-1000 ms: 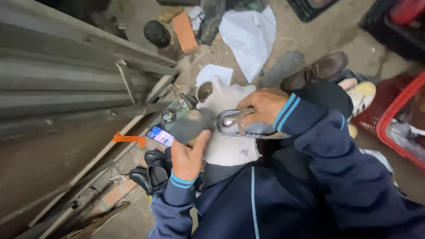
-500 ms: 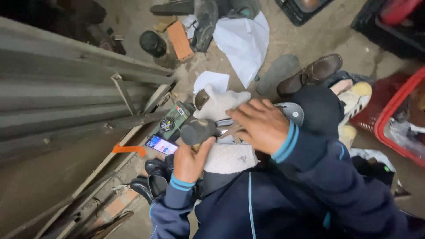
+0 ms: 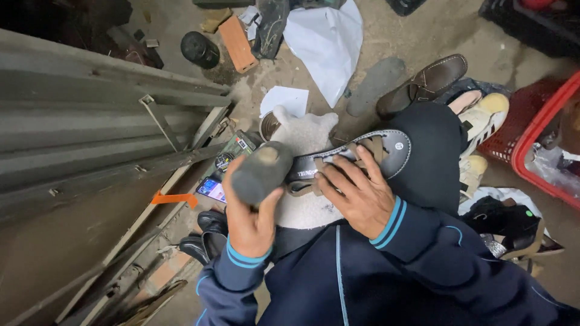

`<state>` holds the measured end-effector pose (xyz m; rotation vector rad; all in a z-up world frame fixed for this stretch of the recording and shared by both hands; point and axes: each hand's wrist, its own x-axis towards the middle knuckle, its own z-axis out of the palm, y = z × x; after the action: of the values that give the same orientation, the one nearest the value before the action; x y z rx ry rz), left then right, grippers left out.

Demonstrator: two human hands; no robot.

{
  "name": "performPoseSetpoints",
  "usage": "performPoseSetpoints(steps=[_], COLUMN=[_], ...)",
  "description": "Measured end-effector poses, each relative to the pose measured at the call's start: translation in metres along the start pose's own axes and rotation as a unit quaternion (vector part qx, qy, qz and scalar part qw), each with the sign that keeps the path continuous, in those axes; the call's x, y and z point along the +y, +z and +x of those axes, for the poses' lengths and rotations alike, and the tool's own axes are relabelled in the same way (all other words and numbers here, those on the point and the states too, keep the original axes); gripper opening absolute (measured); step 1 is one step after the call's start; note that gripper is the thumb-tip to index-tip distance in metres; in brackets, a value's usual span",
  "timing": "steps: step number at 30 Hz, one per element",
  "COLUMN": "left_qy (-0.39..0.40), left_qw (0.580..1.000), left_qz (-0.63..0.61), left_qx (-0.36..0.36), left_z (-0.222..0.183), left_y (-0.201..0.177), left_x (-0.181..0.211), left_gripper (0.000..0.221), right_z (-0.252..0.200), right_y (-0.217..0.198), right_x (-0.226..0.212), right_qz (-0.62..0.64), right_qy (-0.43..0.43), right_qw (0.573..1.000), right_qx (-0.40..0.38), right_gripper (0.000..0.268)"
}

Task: The person is repairing a shoe by brushing the sole and then hammering it into place to secure it.

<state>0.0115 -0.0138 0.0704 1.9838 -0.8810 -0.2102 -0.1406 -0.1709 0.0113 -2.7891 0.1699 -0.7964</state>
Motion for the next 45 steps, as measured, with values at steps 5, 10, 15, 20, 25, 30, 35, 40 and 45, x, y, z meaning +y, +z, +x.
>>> performPoseSetpoints(steps=[5,10,15,20,25,30,35,40,45], left_qy=[0.027,0.043,-0.016,0.009,-0.031,-0.009,-0.037,-0.053,0.052], left_qw=[0.997,0.999,0.997,0.998,0.999,0.999,0.997,0.995,0.995], left_qz=[0.058,0.003,0.039,0.051,0.033,0.046,0.061,0.067,-0.044], left_qx=[-0.033,0.008,-0.057,-0.028,-0.019,0.025,-0.008,-0.055,0.077], left_z=[-0.013,-0.025,-0.026,-0.033,-0.033,-0.025,-0.029,-0.011,-0.022], left_y=[0.027,0.022,0.024,0.031,0.022,0.018,0.023,0.025,0.019], left_x=[-0.023,-0.017,0.000,-0.012,0.004,0.003,-0.008,0.003,-0.011], left_gripper=[0.069,0.074,0.060,0.066,0.071,0.074,0.079,0.068,0.096], right_z=[0.000,-0.011,-0.012,-0.020,-0.023,-0.023,-0.021,-0.016,-0.025], right_y=[-0.008,0.004,0.000,0.009,0.011,0.012,0.000,0.000,0.001], right_x=[-0.002,-0.001,-0.001,-0.001,-0.001,-0.011,-0.031,-0.035,-0.040], right_qz=[-0.026,-0.005,-0.023,-0.011,0.000,-0.023,-0.025,-0.049,-0.024], right_qy=[-0.005,-0.013,-0.024,-0.028,-0.033,-0.010,0.039,0.047,0.063], right_qw=[0.999,1.000,0.999,0.999,0.999,0.999,0.998,0.997,0.997], right_qx=[-0.025,-0.002,0.028,0.013,0.030,0.042,0.031,0.023,-0.044], right_gripper=[0.031,0.026,0.022,0.025,0.021,0.021,0.029,0.036,0.040])
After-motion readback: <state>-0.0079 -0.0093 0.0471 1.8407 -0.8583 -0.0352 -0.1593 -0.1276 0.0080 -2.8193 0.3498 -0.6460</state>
